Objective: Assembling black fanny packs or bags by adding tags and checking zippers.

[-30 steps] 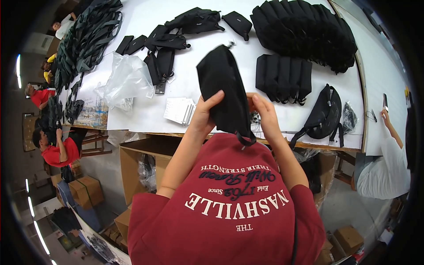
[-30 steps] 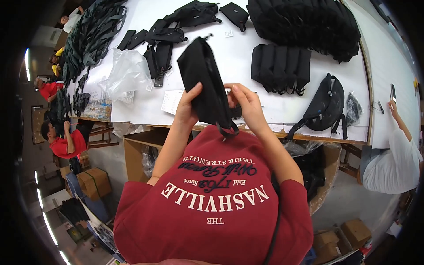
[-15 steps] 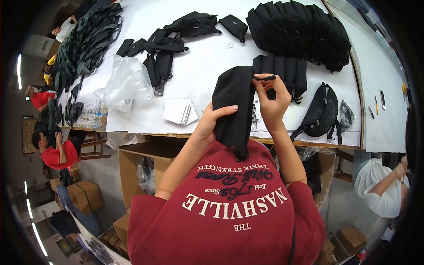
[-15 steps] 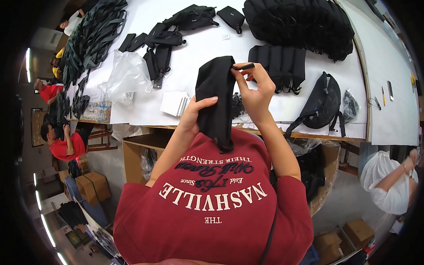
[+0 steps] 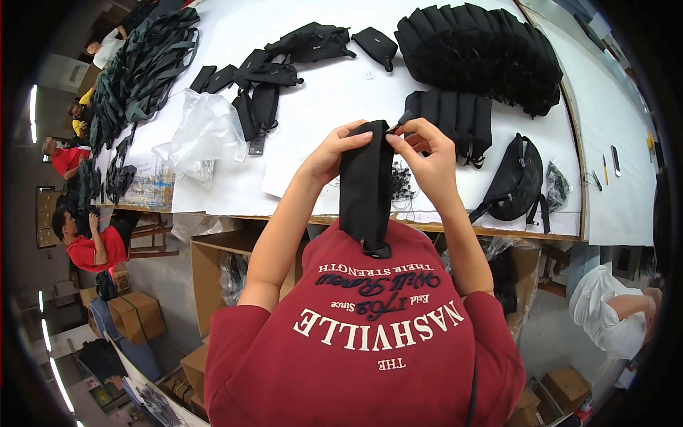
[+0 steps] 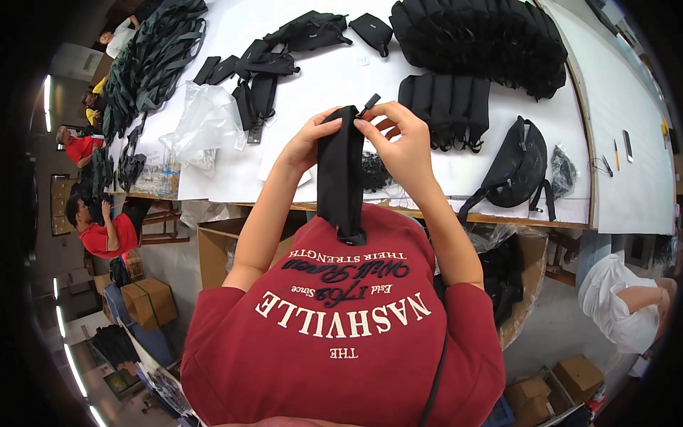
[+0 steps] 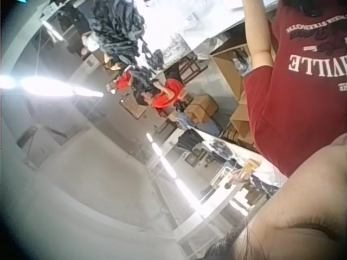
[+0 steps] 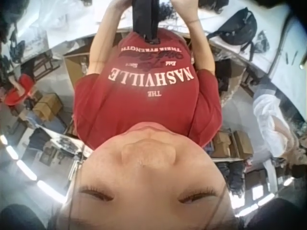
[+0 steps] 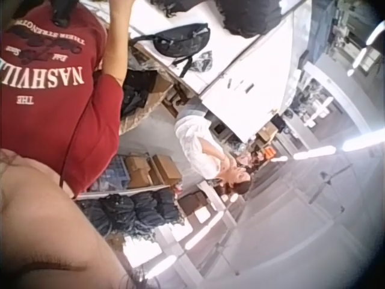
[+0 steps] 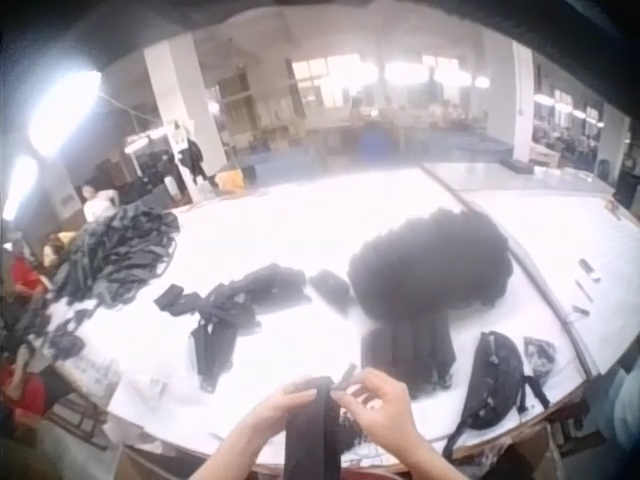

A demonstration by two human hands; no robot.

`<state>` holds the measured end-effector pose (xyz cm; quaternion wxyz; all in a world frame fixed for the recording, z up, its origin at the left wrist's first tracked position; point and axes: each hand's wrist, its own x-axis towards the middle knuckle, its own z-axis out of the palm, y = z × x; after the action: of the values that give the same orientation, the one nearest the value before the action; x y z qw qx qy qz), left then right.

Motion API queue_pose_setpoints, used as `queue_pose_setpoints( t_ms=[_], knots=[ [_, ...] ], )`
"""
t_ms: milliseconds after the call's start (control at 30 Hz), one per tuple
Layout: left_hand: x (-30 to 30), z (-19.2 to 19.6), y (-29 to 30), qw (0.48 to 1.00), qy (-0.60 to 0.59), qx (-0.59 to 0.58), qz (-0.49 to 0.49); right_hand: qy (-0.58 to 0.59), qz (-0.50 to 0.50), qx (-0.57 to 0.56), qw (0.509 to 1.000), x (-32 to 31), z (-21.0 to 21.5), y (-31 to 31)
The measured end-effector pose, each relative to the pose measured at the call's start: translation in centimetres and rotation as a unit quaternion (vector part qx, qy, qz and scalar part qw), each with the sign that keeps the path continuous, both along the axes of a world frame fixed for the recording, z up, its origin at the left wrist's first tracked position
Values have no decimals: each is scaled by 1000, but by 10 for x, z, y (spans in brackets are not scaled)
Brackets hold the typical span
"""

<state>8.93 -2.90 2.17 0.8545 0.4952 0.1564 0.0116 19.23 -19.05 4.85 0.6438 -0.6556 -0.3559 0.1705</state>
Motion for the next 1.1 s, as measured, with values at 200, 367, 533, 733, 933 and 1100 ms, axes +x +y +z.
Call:
queue_pose_setpoints(
  t_ms=[200, 367, 533, 733, 933, 1100],
  knots=[
    [9, 4, -4, 996, 13, -31, 81, -151, -21, 29, 988, -4, 8, -2],
    [13, -2, 28, 978, 16, -121, 170, -136, 97, 43, 985, -32, 13, -6],
    [11, 3, 42, 979, -34, -122, 158, -150, 121, 48, 980, -43, 9, -8],
    [9, 15, 48, 963, -12, -151, 221, -215, 129, 85, 964, -54, 4, -8],
    [10, 8, 43, 979, -56, -89, 177, -220, 131, 82, 963, -54, 5, -7],
    [15, 11, 38, 983, -73, -38, 162, -212, 103, 69, 969, -56, 13, 0]
  ],
)
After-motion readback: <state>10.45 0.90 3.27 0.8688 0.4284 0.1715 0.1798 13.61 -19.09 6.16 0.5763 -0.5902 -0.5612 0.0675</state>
